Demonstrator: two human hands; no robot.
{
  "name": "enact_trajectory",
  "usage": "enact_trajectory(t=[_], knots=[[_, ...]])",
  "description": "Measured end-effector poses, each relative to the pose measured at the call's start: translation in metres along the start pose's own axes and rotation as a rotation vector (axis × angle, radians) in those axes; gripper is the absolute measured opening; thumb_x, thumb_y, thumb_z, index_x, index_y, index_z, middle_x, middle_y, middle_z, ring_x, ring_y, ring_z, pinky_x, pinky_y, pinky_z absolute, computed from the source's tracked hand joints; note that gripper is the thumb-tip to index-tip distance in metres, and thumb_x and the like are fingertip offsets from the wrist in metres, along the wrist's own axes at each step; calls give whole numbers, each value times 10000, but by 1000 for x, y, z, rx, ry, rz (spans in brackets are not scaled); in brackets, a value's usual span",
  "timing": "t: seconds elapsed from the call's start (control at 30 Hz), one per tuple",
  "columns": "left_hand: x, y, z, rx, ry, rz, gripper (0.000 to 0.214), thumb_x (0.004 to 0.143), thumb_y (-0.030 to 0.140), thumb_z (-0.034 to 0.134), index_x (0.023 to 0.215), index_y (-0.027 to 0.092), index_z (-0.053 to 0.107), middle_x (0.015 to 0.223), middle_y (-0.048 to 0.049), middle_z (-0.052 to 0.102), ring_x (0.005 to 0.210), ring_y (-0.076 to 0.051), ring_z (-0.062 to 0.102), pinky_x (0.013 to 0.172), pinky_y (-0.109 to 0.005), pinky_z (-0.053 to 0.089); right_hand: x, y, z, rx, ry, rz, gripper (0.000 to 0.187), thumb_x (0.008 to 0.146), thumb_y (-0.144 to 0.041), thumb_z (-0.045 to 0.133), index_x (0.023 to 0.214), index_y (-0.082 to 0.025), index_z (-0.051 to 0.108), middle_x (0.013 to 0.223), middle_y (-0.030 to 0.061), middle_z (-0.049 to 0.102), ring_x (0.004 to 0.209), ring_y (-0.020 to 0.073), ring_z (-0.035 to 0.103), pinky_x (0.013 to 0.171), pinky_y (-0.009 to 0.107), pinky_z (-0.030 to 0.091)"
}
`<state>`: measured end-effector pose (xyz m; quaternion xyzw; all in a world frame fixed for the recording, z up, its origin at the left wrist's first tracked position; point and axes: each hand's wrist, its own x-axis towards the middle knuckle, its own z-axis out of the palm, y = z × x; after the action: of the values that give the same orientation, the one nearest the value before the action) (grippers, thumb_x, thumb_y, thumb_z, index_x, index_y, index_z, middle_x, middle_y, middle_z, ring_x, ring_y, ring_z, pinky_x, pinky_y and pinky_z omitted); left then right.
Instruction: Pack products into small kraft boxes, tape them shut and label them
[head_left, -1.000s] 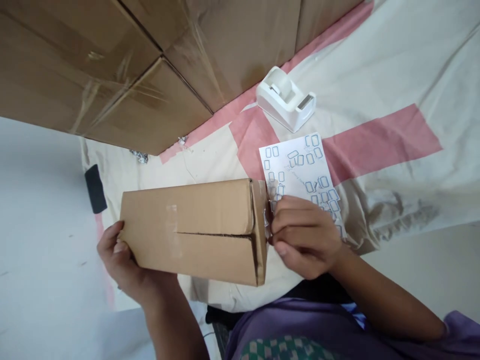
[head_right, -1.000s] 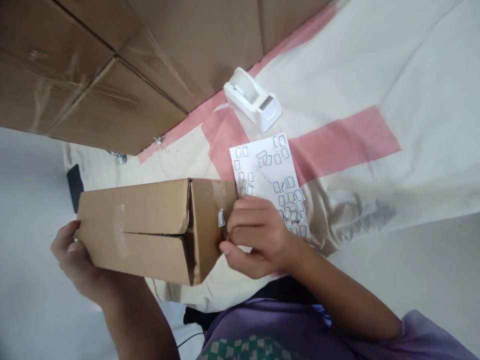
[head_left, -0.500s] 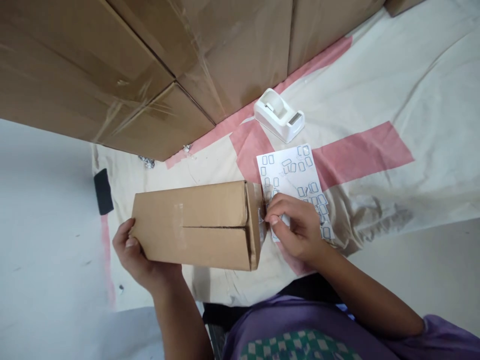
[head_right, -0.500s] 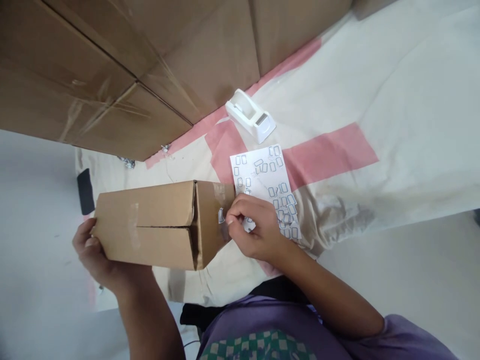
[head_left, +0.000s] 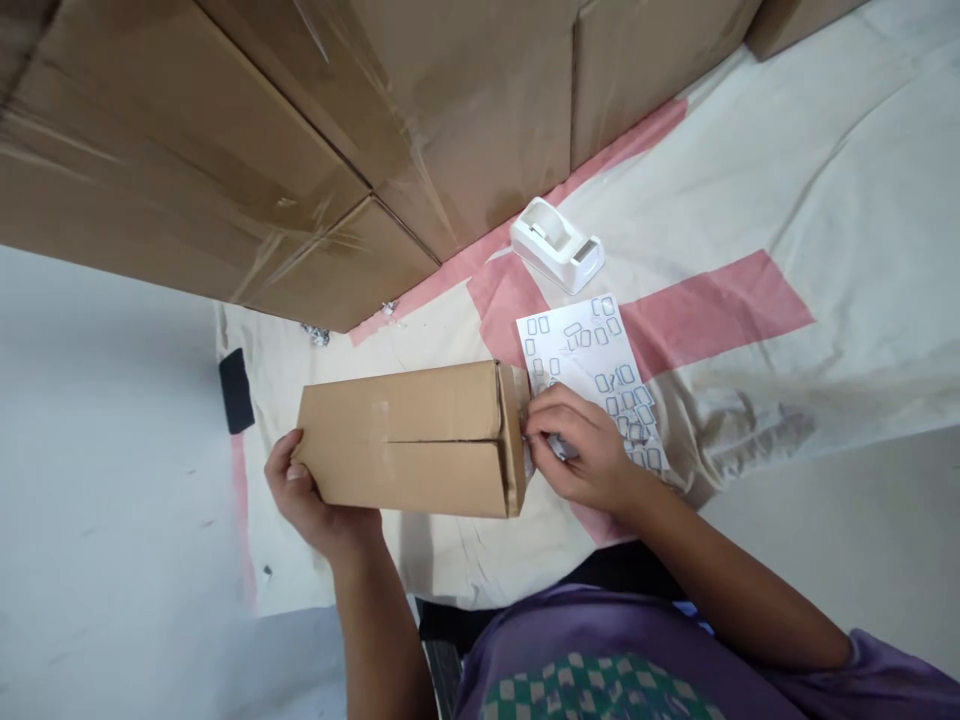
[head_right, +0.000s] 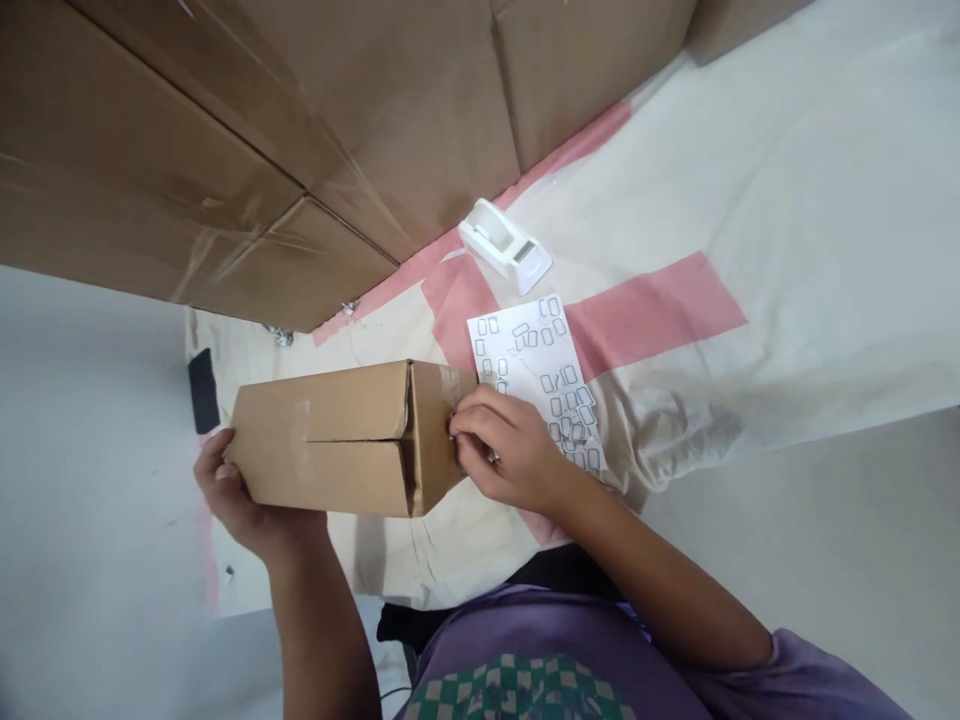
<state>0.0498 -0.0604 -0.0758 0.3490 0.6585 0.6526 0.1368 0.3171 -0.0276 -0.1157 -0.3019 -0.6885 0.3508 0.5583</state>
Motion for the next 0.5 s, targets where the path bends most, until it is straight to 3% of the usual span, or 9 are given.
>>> enact_trajectory(t=[0.23,0.33,0.43,0.5], knots=[[4,-7,-2,11,-8,-3,306,851,391,529,1098,238,625,1151,-24,605,1112,-220,590,958,-352,491,2,-3,0,30,43,55,261,842,3,512,951,-233,536,869,33,557,769,177,557,654,341,471],[2,-8,0,9,-10,21,305,862,383,506,1103,237,622,1158,-31,603,1129,-224,590,961,-350,495,-2,-1,-2,-5,123,49,237,856,-56,527,986,-251,559,880,39,563,793,201,573,683,374,490],[0,-11,3,22,-8,41,328,873,388,461,1110,228,621,1162,-40,605,1131,-230,592,965,-357,492,-3,-4,-7,-66,151,-52,358,874,-265,601,1229,-304,564,1110,92,584,1056,298,599,855,504,538],[1,-13,4,27,4,62,344,872,395,442,1090,212,637,1145,-44,613,1107,-230,594,957,-357,485,5,-10,-9,-115,9,-93,653,849,-455,674,1443,-344,429,1420,124,464,1346,387,464,1030,617,476]])
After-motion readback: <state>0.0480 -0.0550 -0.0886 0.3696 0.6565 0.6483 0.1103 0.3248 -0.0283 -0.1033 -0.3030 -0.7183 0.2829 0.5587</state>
